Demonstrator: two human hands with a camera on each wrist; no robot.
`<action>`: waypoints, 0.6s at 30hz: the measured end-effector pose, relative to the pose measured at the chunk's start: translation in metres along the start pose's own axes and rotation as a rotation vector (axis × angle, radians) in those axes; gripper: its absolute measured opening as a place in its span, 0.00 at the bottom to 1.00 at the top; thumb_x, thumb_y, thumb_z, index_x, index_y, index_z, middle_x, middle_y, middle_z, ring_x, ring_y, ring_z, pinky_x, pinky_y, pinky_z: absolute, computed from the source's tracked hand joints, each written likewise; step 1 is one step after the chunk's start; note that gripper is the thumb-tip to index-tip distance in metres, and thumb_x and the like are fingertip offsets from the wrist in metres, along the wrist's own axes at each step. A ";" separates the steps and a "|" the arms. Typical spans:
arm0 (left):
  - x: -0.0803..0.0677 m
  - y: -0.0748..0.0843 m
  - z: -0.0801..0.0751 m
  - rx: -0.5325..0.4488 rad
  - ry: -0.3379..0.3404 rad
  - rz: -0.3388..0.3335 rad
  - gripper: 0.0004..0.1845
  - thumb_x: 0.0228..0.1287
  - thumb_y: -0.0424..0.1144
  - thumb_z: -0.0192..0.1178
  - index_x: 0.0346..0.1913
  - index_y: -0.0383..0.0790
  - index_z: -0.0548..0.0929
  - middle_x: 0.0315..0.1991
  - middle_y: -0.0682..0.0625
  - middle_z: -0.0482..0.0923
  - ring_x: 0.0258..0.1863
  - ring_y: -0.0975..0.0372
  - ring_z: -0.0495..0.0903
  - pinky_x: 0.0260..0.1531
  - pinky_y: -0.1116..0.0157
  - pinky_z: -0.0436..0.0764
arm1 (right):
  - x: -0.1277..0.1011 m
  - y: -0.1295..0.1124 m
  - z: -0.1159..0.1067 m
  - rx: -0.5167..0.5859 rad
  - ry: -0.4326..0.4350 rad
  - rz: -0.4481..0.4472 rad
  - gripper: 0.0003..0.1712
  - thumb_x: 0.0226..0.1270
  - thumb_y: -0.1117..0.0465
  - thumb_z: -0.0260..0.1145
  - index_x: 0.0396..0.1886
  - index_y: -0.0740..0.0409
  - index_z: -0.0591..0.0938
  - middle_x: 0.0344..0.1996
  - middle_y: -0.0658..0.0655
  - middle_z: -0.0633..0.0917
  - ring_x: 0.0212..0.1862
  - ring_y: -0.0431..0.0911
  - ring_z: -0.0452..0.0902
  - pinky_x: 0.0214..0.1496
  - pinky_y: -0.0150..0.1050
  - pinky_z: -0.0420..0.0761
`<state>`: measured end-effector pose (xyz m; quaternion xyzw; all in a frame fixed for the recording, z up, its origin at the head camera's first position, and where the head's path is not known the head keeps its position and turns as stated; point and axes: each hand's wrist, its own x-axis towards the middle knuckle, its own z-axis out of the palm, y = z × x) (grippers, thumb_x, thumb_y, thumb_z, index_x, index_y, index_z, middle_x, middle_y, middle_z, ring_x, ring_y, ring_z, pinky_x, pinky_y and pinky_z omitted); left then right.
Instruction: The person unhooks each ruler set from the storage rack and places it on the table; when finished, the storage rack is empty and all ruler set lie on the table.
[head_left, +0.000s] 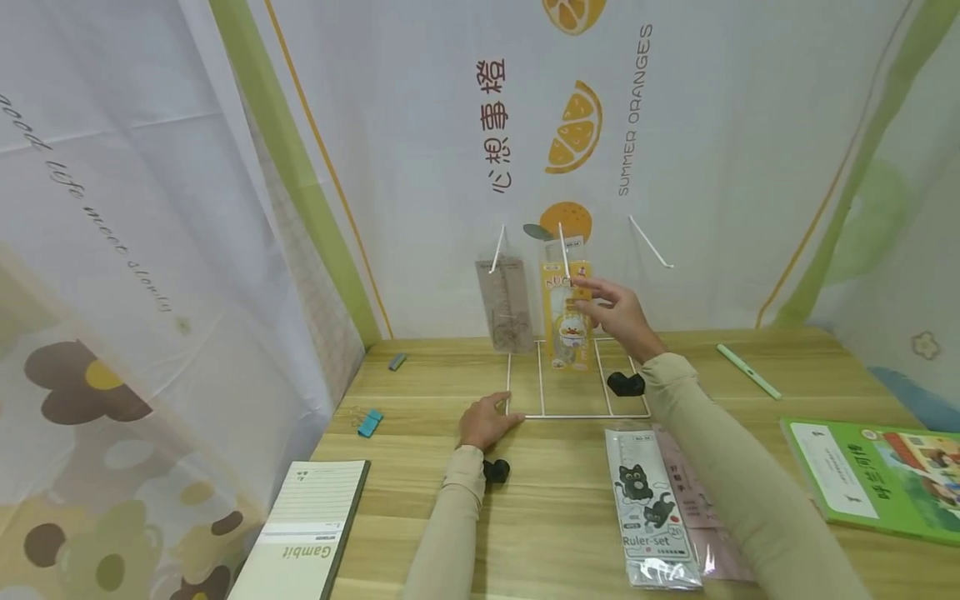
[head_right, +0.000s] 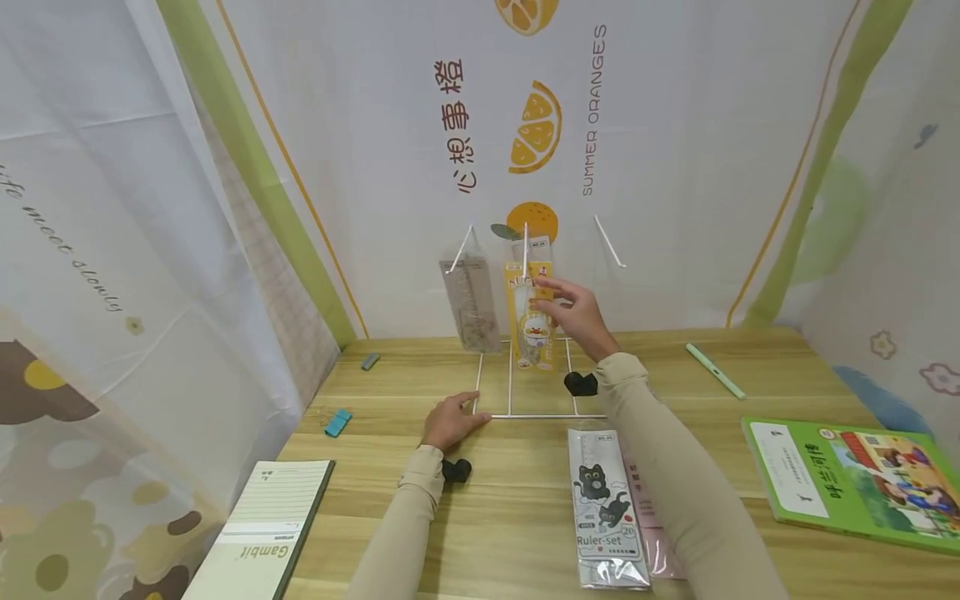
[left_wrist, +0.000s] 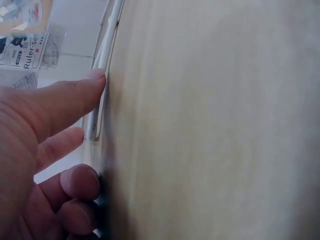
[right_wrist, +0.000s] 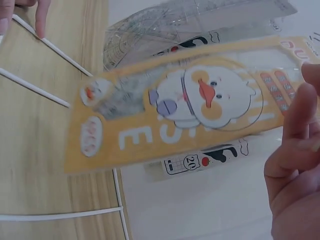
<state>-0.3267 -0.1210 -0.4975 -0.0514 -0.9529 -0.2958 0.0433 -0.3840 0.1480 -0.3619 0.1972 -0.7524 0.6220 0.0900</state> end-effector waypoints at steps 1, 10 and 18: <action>0.000 0.000 0.000 0.000 0.000 0.000 0.30 0.59 0.54 0.71 0.62 0.45 0.83 0.57 0.39 0.83 0.46 0.44 0.85 0.33 0.55 0.82 | -0.002 0.000 -0.001 -0.005 -0.002 -0.010 0.27 0.72 0.61 0.67 0.69 0.58 0.76 0.66 0.61 0.76 0.37 0.42 0.77 0.29 0.31 0.75; -0.001 0.001 -0.002 -0.017 -0.010 0.002 0.30 0.59 0.54 0.71 0.63 0.44 0.82 0.58 0.39 0.83 0.49 0.43 0.85 0.38 0.52 0.82 | -0.021 -0.007 -0.007 -0.046 -0.032 -0.040 0.23 0.70 0.60 0.69 0.63 0.60 0.81 0.48 0.61 0.84 0.32 0.43 0.81 0.32 0.35 0.80; -0.002 0.002 -0.002 -0.027 -0.017 -0.002 0.30 0.60 0.53 0.70 0.63 0.43 0.82 0.59 0.39 0.82 0.48 0.43 0.85 0.36 0.53 0.82 | -0.039 -0.013 -0.009 -0.071 -0.050 -0.130 0.19 0.66 0.66 0.71 0.56 0.67 0.84 0.45 0.54 0.88 0.22 0.41 0.74 0.27 0.35 0.78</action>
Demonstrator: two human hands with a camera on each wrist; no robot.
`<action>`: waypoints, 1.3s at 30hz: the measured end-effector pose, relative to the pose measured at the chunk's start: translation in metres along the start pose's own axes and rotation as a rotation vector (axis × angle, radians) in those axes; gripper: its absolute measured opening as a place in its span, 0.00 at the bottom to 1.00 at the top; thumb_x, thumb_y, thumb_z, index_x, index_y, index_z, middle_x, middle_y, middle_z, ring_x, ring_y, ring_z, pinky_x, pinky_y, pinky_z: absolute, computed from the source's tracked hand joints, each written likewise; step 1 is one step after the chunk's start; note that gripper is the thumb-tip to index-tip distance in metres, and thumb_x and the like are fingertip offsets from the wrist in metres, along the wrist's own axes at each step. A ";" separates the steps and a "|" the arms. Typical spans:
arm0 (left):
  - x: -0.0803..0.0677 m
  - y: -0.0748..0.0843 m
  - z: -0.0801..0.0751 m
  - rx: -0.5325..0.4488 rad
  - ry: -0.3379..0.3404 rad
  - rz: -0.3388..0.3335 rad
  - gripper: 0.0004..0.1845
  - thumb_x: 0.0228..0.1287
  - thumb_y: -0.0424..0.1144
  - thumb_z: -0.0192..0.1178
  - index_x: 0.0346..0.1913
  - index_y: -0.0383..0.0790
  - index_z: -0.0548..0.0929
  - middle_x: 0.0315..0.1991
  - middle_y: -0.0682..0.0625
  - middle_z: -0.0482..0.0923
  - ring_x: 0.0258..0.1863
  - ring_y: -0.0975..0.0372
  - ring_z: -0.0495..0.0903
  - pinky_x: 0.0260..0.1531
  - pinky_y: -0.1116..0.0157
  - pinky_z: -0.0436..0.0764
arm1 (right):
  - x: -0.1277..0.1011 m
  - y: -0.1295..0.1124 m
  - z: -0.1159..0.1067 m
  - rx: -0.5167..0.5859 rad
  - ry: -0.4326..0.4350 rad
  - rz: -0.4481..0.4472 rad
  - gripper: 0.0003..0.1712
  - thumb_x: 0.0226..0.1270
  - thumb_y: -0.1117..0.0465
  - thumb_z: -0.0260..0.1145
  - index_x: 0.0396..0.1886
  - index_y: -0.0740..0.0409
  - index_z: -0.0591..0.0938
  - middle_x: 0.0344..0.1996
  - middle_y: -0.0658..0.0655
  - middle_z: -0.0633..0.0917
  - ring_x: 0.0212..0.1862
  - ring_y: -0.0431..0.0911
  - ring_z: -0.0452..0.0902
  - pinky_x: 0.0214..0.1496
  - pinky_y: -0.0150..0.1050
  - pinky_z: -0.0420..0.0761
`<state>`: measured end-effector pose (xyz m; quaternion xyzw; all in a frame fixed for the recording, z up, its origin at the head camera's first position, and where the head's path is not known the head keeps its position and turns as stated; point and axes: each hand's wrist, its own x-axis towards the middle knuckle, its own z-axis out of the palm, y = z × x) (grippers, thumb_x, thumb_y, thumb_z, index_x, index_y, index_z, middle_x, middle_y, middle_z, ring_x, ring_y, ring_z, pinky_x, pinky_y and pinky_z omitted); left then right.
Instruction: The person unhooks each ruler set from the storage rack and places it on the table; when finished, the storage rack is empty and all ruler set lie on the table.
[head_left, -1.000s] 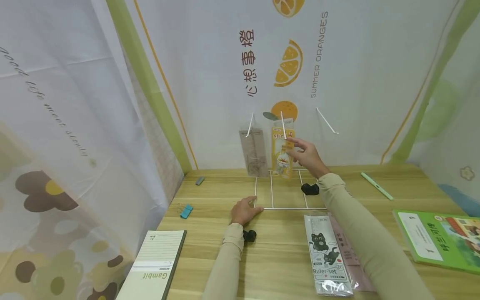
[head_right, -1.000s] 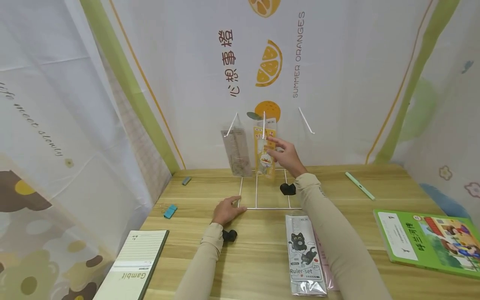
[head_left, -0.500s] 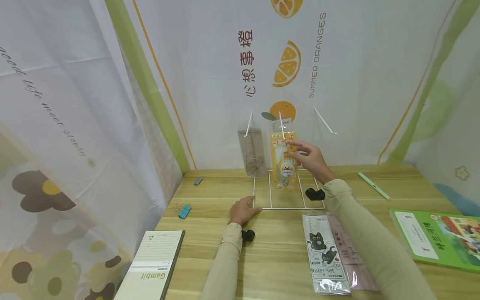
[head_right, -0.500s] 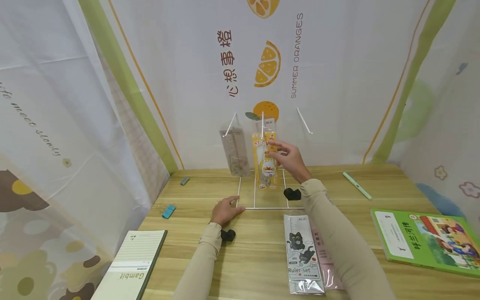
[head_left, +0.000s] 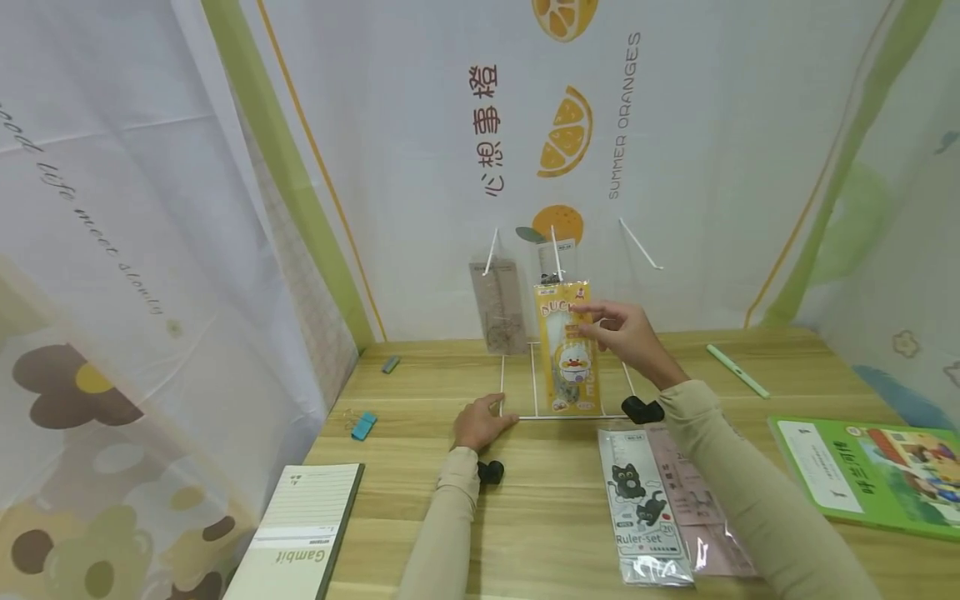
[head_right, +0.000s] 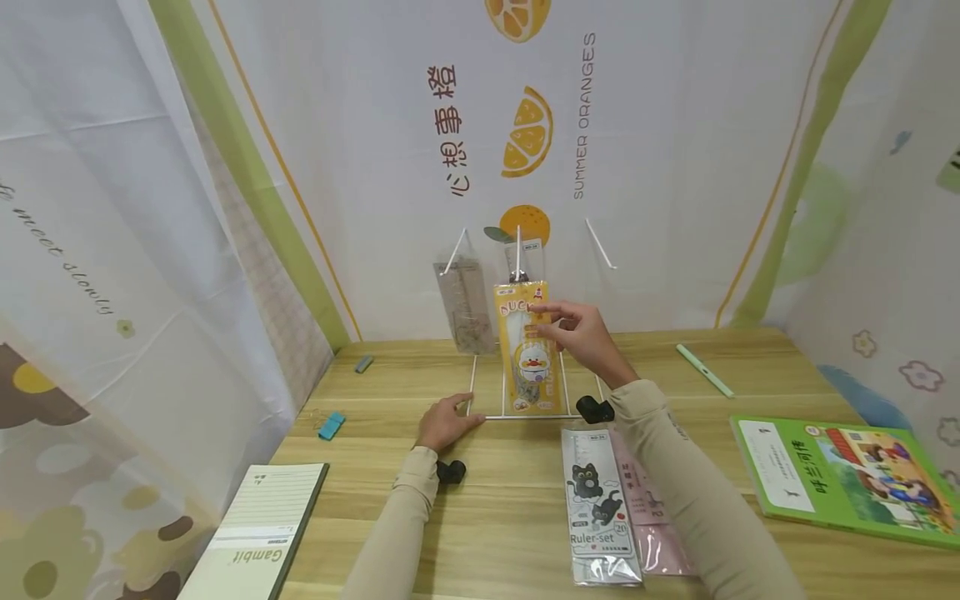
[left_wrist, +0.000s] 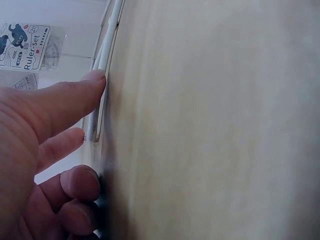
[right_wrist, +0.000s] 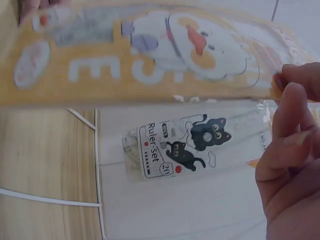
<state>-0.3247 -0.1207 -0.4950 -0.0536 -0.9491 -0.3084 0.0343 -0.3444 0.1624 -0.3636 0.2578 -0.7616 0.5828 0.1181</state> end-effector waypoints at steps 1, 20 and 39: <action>0.000 0.000 0.000 0.002 0.002 0.001 0.30 0.60 0.53 0.70 0.63 0.43 0.82 0.58 0.39 0.82 0.48 0.43 0.85 0.36 0.53 0.82 | -0.002 -0.001 0.000 -0.003 -0.004 -0.010 0.19 0.66 0.67 0.71 0.56 0.67 0.83 0.44 0.52 0.88 0.22 0.41 0.74 0.27 0.36 0.79; -0.001 -0.002 0.003 -0.019 0.009 -0.008 0.30 0.59 0.53 0.72 0.62 0.45 0.82 0.59 0.39 0.82 0.49 0.44 0.85 0.37 0.54 0.82 | -0.040 -0.032 0.006 0.078 -0.019 -0.006 0.20 0.64 0.70 0.71 0.56 0.70 0.82 0.27 0.48 0.82 0.23 0.39 0.71 0.25 0.31 0.74; 0.004 -0.006 0.004 -0.008 0.016 0.004 0.30 0.59 0.54 0.71 0.62 0.45 0.83 0.55 0.39 0.85 0.28 0.55 0.82 0.22 0.62 0.75 | -0.104 0.038 0.042 0.043 -0.243 0.563 0.21 0.59 0.67 0.73 0.52 0.71 0.83 0.26 0.50 0.88 0.14 0.35 0.62 0.18 0.28 0.63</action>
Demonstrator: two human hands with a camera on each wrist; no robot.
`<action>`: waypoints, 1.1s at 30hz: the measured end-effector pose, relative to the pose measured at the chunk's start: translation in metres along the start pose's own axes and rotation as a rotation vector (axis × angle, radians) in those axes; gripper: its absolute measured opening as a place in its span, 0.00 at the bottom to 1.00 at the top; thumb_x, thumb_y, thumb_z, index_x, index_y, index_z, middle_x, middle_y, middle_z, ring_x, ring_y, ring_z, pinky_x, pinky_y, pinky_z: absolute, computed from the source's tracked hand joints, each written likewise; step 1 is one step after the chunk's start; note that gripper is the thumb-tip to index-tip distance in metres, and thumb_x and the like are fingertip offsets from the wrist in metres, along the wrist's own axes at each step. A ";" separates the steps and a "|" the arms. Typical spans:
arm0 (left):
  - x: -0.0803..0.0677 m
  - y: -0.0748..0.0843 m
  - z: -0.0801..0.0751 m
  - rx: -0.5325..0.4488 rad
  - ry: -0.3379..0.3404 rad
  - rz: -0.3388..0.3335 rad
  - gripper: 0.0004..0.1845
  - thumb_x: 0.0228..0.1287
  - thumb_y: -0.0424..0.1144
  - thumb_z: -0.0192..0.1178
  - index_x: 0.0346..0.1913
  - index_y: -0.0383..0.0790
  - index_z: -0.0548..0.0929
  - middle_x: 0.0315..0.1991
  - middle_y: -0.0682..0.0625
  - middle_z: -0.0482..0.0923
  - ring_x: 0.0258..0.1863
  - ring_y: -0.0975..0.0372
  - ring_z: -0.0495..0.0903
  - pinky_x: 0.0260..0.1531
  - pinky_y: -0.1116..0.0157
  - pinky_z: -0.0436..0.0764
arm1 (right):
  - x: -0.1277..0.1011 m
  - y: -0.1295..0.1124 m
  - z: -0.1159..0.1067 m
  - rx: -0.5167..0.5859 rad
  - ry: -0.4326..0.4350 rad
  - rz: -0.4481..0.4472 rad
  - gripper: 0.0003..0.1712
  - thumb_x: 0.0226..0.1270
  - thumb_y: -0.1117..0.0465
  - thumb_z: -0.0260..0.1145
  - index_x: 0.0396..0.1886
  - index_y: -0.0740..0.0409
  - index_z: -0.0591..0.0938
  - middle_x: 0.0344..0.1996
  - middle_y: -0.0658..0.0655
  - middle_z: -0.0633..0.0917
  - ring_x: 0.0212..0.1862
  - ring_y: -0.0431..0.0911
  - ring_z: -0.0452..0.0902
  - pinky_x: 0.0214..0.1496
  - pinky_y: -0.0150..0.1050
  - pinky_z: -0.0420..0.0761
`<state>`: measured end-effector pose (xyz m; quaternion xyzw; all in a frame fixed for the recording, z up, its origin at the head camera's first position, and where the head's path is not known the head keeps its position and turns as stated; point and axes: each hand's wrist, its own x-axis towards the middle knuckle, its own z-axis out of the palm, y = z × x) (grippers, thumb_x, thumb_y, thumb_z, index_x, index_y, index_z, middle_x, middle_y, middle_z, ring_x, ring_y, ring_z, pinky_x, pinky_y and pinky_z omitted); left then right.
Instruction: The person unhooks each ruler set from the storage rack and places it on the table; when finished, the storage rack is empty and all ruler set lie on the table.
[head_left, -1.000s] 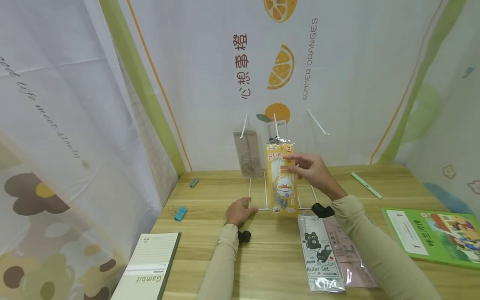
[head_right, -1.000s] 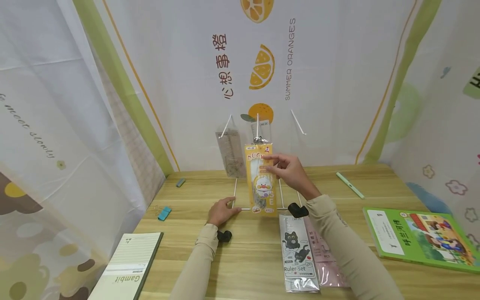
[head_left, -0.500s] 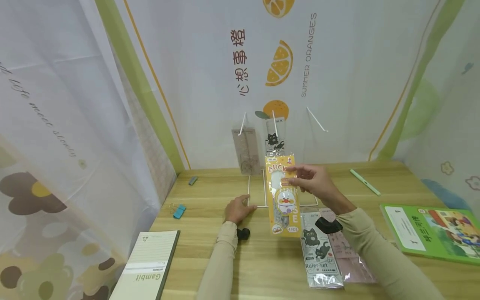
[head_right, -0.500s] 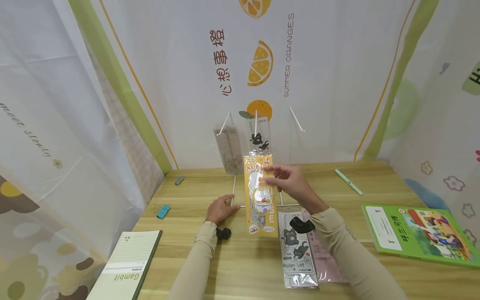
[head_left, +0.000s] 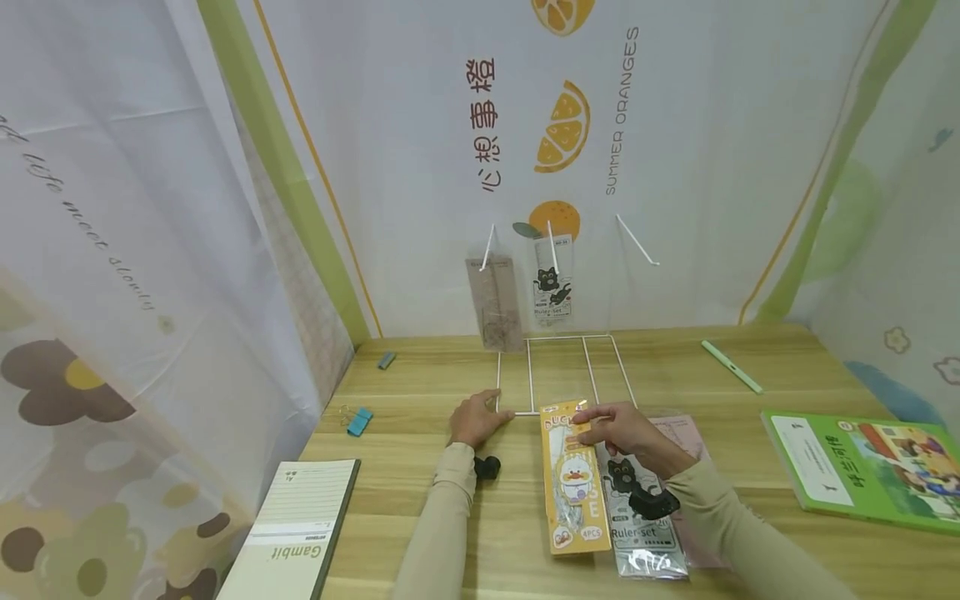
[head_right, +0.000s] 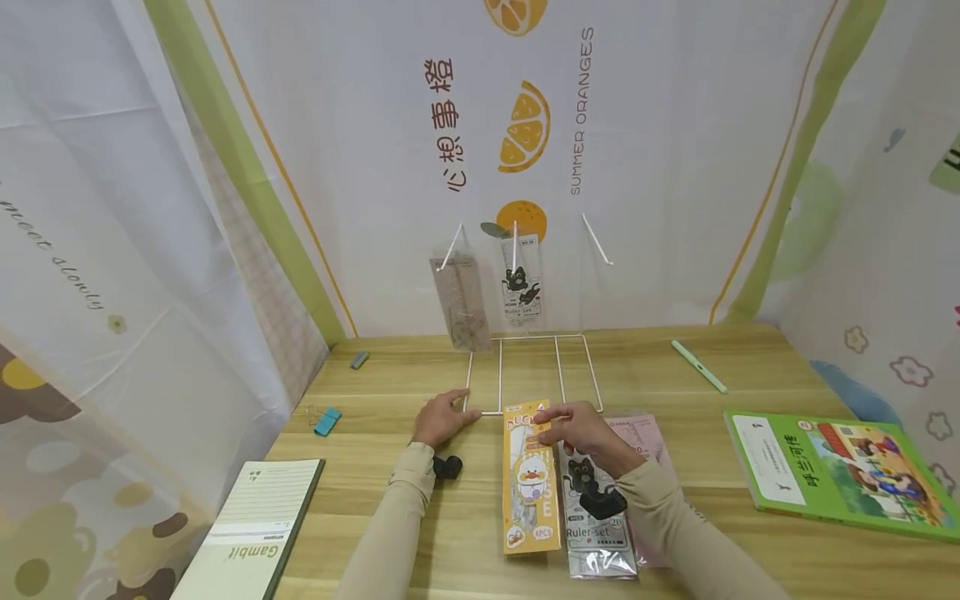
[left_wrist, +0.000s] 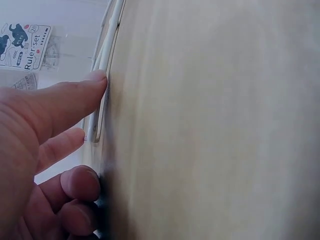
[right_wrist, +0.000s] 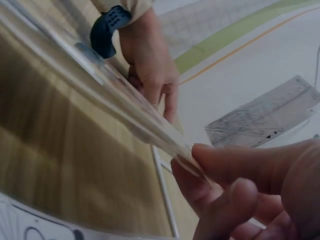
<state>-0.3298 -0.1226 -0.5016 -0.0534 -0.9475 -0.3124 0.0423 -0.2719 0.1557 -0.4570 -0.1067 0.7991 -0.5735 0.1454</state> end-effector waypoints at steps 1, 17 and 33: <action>0.000 0.000 0.000 0.002 0.001 0.003 0.30 0.59 0.54 0.71 0.62 0.44 0.83 0.54 0.39 0.85 0.26 0.56 0.80 0.21 0.63 0.74 | 0.000 0.002 0.002 -0.004 0.006 0.009 0.20 0.58 0.67 0.73 0.51 0.71 0.84 0.26 0.51 0.88 0.14 0.35 0.62 0.18 0.28 0.64; -0.002 0.004 -0.003 0.010 0.011 0.015 0.30 0.59 0.53 0.72 0.62 0.43 0.83 0.56 0.39 0.84 0.43 0.46 0.86 0.31 0.56 0.81 | -0.001 0.021 0.020 -0.203 0.142 0.041 0.14 0.51 0.69 0.77 0.39 0.63 0.87 0.22 0.52 0.80 0.19 0.40 0.66 0.20 0.30 0.67; -0.002 0.003 -0.001 0.005 0.008 0.010 0.30 0.59 0.53 0.71 0.62 0.43 0.83 0.56 0.38 0.83 0.45 0.45 0.86 0.32 0.55 0.81 | -0.003 0.023 0.024 -0.461 0.197 -0.028 0.12 0.48 0.63 0.79 0.35 0.55 0.89 0.28 0.52 0.85 0.28 0.43 0.73 0.29 0.36 0.71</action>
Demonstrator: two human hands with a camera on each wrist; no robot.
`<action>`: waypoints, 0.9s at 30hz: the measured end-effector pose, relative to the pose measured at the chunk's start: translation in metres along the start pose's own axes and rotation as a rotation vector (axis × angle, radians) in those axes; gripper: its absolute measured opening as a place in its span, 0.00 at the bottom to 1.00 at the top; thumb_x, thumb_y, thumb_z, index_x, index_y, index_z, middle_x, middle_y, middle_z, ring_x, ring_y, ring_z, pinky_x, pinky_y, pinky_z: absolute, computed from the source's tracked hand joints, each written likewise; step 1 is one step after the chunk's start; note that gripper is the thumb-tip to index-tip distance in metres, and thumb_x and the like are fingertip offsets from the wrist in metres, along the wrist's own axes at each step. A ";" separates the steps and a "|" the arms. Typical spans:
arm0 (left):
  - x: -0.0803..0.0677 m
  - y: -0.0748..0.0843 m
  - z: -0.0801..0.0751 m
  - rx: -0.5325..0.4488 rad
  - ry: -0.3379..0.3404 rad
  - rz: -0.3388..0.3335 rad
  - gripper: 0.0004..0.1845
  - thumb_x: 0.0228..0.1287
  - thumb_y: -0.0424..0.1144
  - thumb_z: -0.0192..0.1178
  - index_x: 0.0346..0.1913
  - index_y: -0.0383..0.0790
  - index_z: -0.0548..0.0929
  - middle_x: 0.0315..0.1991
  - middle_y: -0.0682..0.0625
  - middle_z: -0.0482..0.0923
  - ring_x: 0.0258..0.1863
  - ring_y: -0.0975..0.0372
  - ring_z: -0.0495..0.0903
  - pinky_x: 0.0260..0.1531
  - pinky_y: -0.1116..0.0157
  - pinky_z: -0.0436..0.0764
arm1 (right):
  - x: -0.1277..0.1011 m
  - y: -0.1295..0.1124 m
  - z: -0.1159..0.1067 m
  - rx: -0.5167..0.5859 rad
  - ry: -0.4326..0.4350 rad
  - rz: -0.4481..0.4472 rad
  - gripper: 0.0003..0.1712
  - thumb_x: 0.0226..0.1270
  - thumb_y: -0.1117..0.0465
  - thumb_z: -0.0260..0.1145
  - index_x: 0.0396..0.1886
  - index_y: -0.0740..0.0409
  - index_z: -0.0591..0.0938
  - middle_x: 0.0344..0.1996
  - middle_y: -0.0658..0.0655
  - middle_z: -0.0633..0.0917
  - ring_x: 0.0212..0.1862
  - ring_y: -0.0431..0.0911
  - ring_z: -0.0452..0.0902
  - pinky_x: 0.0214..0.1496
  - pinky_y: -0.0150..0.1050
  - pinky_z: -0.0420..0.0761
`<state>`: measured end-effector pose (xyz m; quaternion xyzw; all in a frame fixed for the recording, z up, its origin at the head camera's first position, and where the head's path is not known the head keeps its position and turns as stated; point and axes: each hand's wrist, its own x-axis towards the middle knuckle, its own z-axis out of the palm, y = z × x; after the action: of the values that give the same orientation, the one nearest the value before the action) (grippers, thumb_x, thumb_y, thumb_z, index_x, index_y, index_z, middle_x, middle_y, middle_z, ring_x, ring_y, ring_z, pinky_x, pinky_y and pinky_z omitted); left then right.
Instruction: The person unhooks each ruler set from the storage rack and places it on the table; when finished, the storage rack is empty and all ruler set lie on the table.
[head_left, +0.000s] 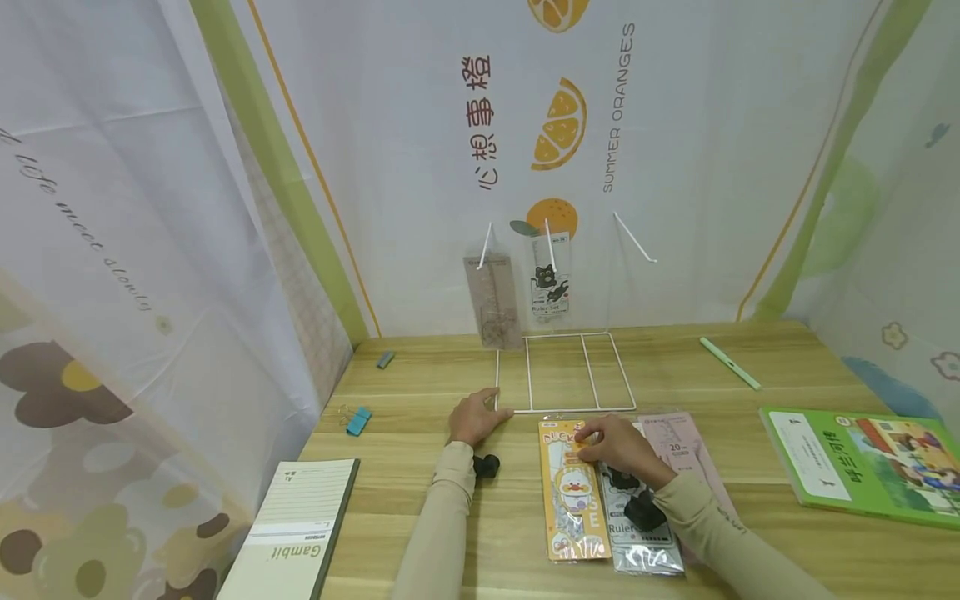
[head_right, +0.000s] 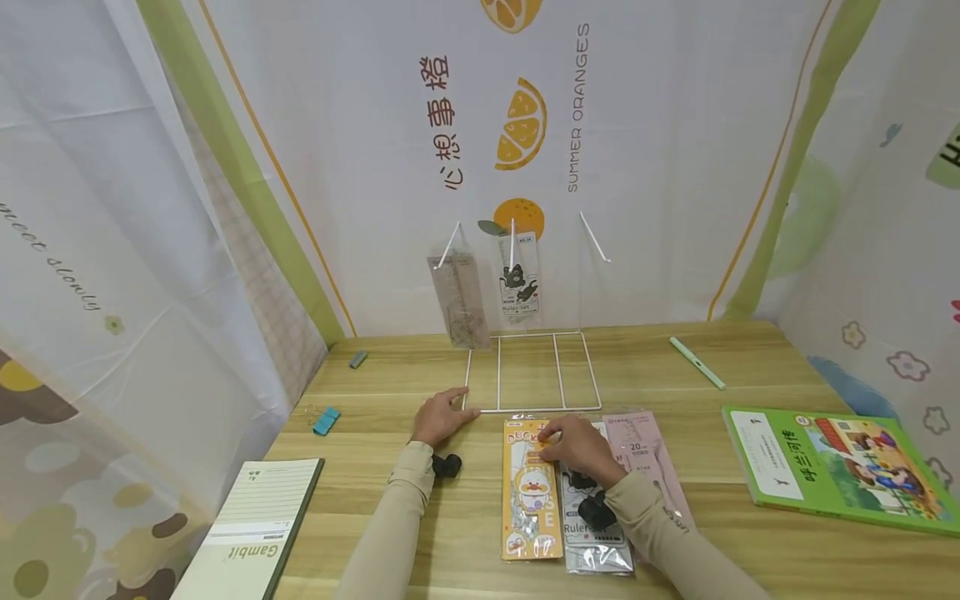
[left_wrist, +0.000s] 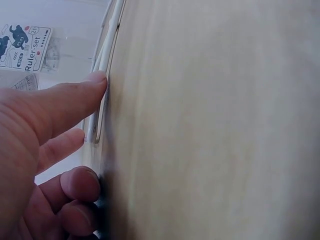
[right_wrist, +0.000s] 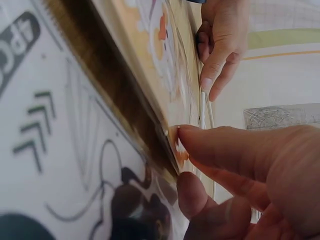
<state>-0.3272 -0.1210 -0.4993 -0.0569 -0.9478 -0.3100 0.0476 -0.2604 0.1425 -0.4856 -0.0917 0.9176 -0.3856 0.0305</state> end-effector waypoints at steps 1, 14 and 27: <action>0.000 0.000 0.000 0.000 0.000 -0.002 0.30 0.59 0.53 0.71 0.62 0.43 0.83 0.57 0.38 0.83 0.45 0.45 0.86 0.33 0.55 0.81 | 0.000 0.000 0.000 -0.002 0.000 -0.003 0.12 0.48 0.63 0.79 0.35 0.56 0.89 0.27 0.52 0.84 0.28 0.43 0.73 0.29 0.37 0.71; 0.006 -0.005 -0.007 0.010 0.011 -0.006 0.30 0.59 0.54 0.71 0.62 0.44 0.82 0.56 0.38 0.84 0.45 0.45 0.86 0.34 0.55 0.81 | 0.047 -0.003 -0.034 0.079 0.122 -0.048 0.22 0.74 0.53 0.62 0.22 0.63 0.82 0.19 0.56 0.81 0.20 0.42 0.67 0.24 0.37 0.67; 0.001 -0.002 0.002 -0.007 0.001 0.006 0.30 0.60 0.54 0.71 0.62 0.44 0.83 0.59 0.40 0.82 0.51 0.44 0.84 0.42 0.50 0.83 | 0.129 -0.015 -0.087 0.176 0.189 -0.152 0.22 0.76 0.65 0.49 0.64 0.71 0.72 0.52 0.75 0.78 0.27 0.45 0.77 0.25 0.36 0.79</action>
<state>-0.3281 -0.1212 -0.5024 -0.0596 -0.9466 -0.3132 0.0487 -0.3956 0.1683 -0.4123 -0.1211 0.8695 -0.4726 -0.0771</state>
